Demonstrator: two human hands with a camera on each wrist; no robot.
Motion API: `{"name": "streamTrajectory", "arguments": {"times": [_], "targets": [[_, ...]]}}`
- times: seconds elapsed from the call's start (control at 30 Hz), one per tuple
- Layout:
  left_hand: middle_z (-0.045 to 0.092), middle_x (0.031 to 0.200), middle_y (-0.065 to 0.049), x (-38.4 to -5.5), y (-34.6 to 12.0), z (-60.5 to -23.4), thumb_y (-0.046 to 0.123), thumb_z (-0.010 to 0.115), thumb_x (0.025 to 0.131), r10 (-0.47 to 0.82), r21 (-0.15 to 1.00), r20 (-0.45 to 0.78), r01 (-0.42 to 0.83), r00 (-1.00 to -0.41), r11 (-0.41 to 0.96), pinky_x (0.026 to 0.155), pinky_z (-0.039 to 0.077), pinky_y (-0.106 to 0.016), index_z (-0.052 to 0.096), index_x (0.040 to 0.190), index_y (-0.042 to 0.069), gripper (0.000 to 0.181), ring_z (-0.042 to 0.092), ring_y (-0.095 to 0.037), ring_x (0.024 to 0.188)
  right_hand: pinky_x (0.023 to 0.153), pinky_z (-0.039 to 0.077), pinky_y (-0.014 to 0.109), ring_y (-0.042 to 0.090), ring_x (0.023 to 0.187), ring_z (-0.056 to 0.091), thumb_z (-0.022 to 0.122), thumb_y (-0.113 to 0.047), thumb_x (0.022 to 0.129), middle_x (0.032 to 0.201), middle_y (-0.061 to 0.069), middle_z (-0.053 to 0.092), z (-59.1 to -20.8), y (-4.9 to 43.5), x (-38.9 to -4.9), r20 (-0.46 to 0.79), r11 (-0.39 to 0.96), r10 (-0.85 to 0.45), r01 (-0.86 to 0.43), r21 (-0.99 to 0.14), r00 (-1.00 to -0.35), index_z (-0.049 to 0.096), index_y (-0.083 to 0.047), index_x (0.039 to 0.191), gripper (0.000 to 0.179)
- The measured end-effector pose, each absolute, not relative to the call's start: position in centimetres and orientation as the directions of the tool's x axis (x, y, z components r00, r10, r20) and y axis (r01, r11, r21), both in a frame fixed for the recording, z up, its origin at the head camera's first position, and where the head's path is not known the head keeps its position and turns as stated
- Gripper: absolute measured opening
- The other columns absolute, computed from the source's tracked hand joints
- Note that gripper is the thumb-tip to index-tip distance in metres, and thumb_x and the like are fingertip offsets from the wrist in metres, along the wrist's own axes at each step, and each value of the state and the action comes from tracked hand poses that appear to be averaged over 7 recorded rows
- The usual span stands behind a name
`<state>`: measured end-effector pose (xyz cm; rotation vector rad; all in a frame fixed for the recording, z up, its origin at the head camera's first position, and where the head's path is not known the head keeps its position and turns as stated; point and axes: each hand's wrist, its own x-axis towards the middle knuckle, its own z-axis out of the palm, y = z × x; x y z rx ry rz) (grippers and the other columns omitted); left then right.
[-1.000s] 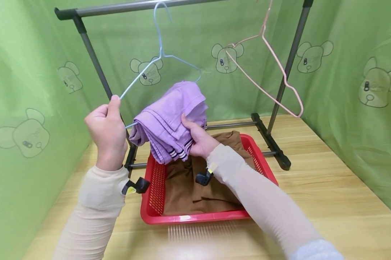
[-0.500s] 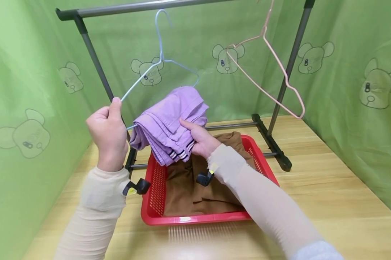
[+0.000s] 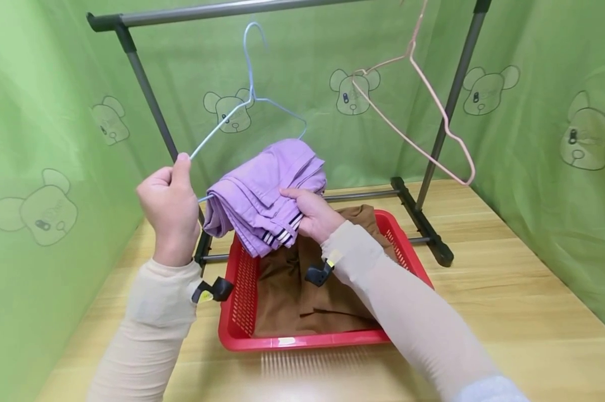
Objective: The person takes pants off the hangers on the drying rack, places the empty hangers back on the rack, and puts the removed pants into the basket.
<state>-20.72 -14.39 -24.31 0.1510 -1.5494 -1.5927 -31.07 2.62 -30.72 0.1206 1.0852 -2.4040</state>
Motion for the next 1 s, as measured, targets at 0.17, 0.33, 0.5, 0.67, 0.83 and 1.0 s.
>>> {"name": "streamTrajectory", "arguments": {"times": [0.17, 0.33, 0.5, 0.67, 0.83, 1.0], "targets": [[0.033, 0.046, 0.006, -20.6, -14.6, -24.3, 0.021, 0.066, 0.093, -0.638, 0.866, 0.455, 0.475, -0.621, 0.155, 0.051, 0.029, -0.024, 0.042, 0.047, 0.015, 0.052, 0.029, -0.009, 0.046, 0.103, 0.041, 0.035, 0.028, 0.118, 0.052, 0.043, -0.005, 0.100, 0.105, 0.013, 0.057, -30.2, 2.8, -30.6, -0.258, -0.571, -0.374, 0.441, -0.693, -0.891, 0.047, 0.002, 0.107, 0.011], [0.032, 0.047, 0.005, -20.5, -14.7, -24.6, 0.022, 0.066, 0.094, -0.637, 0.878, 0.441, 0.450, -0.632, 0.161, 0.052, 0.029, -0.024, 0.042, 0.048, 0.015, 0.052, 0.029, -0.009, 0.047, 0.103, 0.041, 0.035, 0.025, 0.100, 0.060, 0.044, -0.006, 0.100, 0.102, 0.012, 0.059, -30.1, 3.0, -30.3, -0.255, -0.569, -0.377, 0.440, -0.694, -0.890, 0.048, 0.001, 0.107, 0.011], [0.032, 0.047, 0.005, -20.7, -14.9, -24.4, 0.023, 0.066, 0.094, -0.633, 0.875, 0.450, 0.454, -0.631, 0.169, 0.049, 0.027, -0.024, 0.042, 0.048, 0.015, 0.052, 0.029, -0.010, 0.048, 0.101, 0.043, 0.035, 0.021, 0.082, 0.064, 0.045, -0.005, 0.100, 0.097, 0.011, 0.061, -29.7, 3.2, -30.3, -0.227, -0.596, -0.373, 0.419, -0.685, -0.900, 0.048, 0.001, 0.106, 0.009], [0.033, 0.048, 0.005, -20.7, -14.9, -24.5, 0.024, 0.066, 0.094, -0.632, 0.877, 0.448, 0.447, -0.632, 0.174, 0.053, 0.029, -0.025, 0.043, 0.049, 0.015, 0.051, 0.031, -0.011, 0.050, 0.098, 0.045, 0.036, 0.023, 0.090, 0.063, 0.045, -0.004, 0.100, 0.100, 0.013, 0.060, -29.2, 3.4, -30.2, -0.218, -0.616, -0.359, 0.406, -0.675, -0.907, 0.047, 0.002, 0.108, 0.010], [0.034, 0.048, 0.006, -20.6, -14.9, -24.6, 0.023, 0.066, 0.094, -0.625, 0.874, 0.455, 0.453, -0.634, 0.176, 0.053, 0.029, -0.025, 0.045, 0.049, 0.015, 0.050, 0.032, -0.011, 0.051, 0.101, 0.043, 0.037, 0.027, 0.112, 0.056, 0.045, -0.002, 0.099, 0.106, 0.014, 0.058, -28.8, 3.4, -29.9, -0.211, -0.633, -0.334, 0.384, -0.672, -0.919, 0.046, 0.003, 0.111, 0.013], [0.034, 0.046, 0.006, -20.6, -14.9, -24.7, 0.023, 0.066, 0.094, -0.612, 0.873, 0.466, 0.447, -0.639, 0.197, 0.050, 0.029, -0.025, 0.044, 0.049, 0.016, 0.051, 0.031, -0.010, 0.048, 0.102, 0.042, 0.038, 0.029, 0.125, 0.049, 0.044, -0.001, 0.098, 0.113, 0.016, 0.056, -28.8, 3.3, -29.8, -0.204, -0.658, -0.316, 0.369, -0.656, -0.927, 0.045, 0.003, 0.113, 0.016]]}}
